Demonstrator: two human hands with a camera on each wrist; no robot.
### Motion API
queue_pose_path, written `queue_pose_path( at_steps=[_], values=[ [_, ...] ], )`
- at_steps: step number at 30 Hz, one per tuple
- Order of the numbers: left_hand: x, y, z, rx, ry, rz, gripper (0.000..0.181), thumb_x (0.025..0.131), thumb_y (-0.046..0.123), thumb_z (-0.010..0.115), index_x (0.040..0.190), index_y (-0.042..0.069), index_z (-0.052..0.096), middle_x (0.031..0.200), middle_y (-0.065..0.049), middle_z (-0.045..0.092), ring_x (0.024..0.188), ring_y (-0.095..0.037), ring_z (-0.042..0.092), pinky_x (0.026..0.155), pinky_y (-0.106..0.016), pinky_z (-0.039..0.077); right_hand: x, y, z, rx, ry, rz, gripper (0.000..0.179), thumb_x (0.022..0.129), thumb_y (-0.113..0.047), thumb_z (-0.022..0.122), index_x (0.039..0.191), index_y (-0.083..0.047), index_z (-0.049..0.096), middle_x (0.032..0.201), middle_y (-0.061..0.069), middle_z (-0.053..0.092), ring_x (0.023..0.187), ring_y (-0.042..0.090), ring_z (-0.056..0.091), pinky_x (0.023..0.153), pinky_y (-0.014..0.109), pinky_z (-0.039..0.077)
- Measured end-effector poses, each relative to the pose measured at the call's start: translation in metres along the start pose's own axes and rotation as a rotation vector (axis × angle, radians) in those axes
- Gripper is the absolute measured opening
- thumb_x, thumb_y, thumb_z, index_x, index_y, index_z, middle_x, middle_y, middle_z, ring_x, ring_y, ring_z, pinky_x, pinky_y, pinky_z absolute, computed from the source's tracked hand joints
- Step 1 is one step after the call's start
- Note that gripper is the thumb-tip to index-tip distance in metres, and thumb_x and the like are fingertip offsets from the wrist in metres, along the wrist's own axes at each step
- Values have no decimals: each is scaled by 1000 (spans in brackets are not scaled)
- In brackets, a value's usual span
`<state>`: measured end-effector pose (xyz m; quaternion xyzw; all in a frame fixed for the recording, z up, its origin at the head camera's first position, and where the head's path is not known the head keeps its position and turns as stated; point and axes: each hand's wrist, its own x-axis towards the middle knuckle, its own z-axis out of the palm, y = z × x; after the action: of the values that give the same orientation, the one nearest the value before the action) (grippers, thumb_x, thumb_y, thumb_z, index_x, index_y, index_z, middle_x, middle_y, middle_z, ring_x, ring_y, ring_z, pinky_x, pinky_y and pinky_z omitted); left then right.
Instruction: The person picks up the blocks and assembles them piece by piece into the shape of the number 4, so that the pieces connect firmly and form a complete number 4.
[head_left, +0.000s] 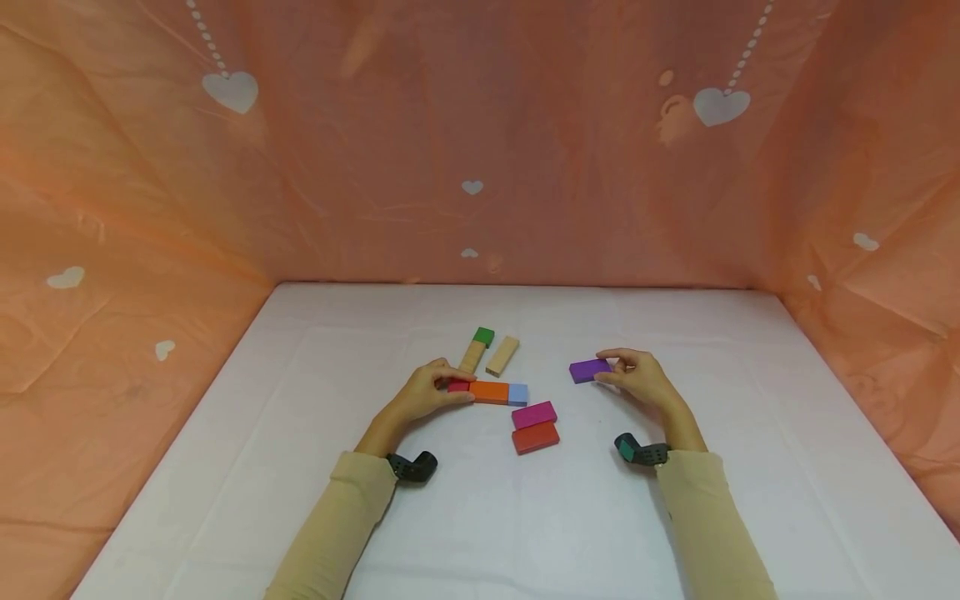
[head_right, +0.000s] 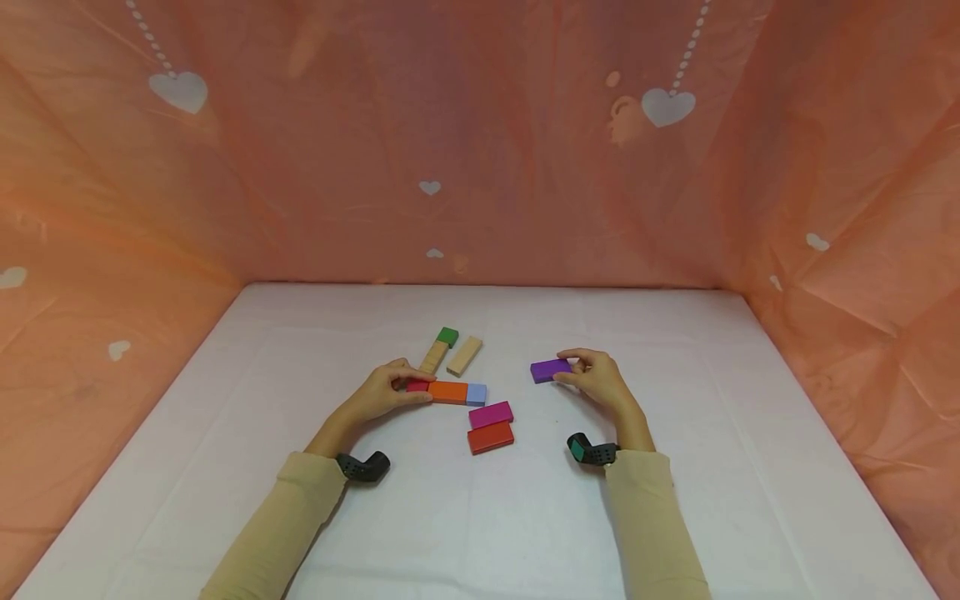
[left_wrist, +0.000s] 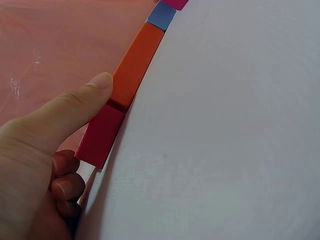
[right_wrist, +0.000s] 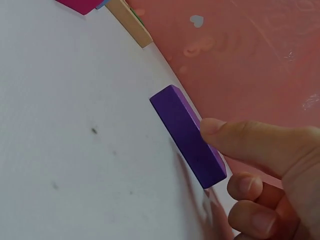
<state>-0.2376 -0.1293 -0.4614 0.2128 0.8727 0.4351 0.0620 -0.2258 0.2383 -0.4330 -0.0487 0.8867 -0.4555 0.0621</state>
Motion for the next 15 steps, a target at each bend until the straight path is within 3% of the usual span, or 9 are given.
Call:
queue_pose_path(
  at_steps=[15],
  values=[
    [0,3,0,-5,4,-5,31,80,21,78,108,10,74,82,-6,50,80,-14,40,68,-21,31,2,6,3,-36,6,2,45,87,-14,70,127,2,58,66,-4,43,61,6,39,60,22,34]
  ],
)
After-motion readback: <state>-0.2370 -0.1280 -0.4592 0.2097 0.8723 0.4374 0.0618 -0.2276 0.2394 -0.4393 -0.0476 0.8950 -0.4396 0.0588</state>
